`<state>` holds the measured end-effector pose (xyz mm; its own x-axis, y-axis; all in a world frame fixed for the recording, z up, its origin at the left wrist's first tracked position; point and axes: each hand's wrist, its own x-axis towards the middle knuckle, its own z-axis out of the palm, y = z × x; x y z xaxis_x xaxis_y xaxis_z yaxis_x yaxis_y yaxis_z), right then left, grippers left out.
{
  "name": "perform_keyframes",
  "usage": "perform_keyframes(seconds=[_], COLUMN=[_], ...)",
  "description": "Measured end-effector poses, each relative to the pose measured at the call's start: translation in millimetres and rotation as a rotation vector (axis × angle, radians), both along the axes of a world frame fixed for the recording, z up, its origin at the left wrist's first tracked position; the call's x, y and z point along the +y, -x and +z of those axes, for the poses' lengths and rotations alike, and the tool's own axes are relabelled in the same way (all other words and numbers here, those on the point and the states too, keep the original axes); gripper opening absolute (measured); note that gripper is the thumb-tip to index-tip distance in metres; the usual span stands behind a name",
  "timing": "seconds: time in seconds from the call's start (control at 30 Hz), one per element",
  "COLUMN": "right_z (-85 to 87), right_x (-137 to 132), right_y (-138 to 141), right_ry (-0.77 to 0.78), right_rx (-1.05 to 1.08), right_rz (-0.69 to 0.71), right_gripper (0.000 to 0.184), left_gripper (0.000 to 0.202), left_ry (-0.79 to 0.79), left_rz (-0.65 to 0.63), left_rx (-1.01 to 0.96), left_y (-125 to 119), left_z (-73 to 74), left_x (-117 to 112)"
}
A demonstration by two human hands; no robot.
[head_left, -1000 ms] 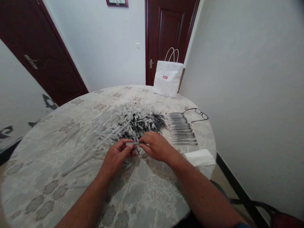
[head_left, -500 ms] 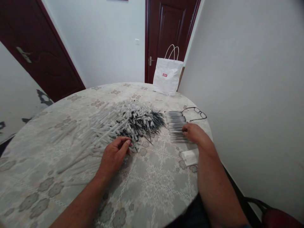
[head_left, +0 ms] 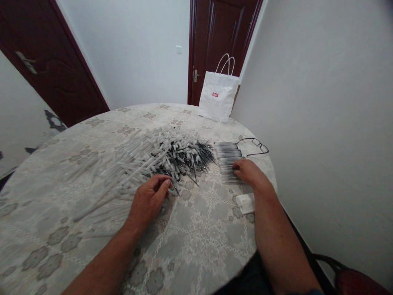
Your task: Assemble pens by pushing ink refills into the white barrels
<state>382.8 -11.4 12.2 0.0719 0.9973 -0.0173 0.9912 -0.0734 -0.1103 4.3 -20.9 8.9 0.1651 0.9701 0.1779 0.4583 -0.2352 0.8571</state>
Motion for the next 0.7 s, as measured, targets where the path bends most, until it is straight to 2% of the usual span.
perform_keyframes(seconds=[0.1, 0.2, 0.33, 0.4, 0.47, 0.57, 0.7], right_z=[5.7, 20.8, 44.0, 45.7, 36.8, 10.5, -18.4], right_x=[-1.2, -8.6, -27.3, -34.7, -37.3, -32.8, -25.3], right_y=[4.7, 19.3, 64.8, 96.9, 129.6, 168.1, 191.6], right_ry=[-0.023, -0.112, -0.215, -0.211, -0.208, -0.235, -0.230], right_rx=[-0.021, -0.002, 0.072, 0.097, 0.101, 0.108, 0.065], right_rz=[-0.007, 0.036, 0.262, 0.360, 0.423, 0.432, 0.400], right_gripper=[0.025, 0.020, 0.018, 0.017, 0.017, 0.020, 0.020], left_gripper=[0.029, 0.028, 0.029, 0.028, 0.028, 0.027, 0.025], left_ry=[-0.009, -0.020, -0.040, -0.051, -0.058, -0.064, -0.079], left_rz=[0.012, 0.032, 0.075, 0.096, 0.113, 0.144, 0.165], left_rx=[0.002, 0.005, 0.002, -0.005, -0.024, -0.056, -0.085], left_y=[0.5, 1.9, 4.4, 5.6, 6.8, 8.2, 9.1], left_z=[0.9, 0.3, -2.3, -3.1, -3.3, -3.1, -2.5], left_x=[-1.0, -0.8, 1.5, 2.8, 3.8, 5.1, 6.5])
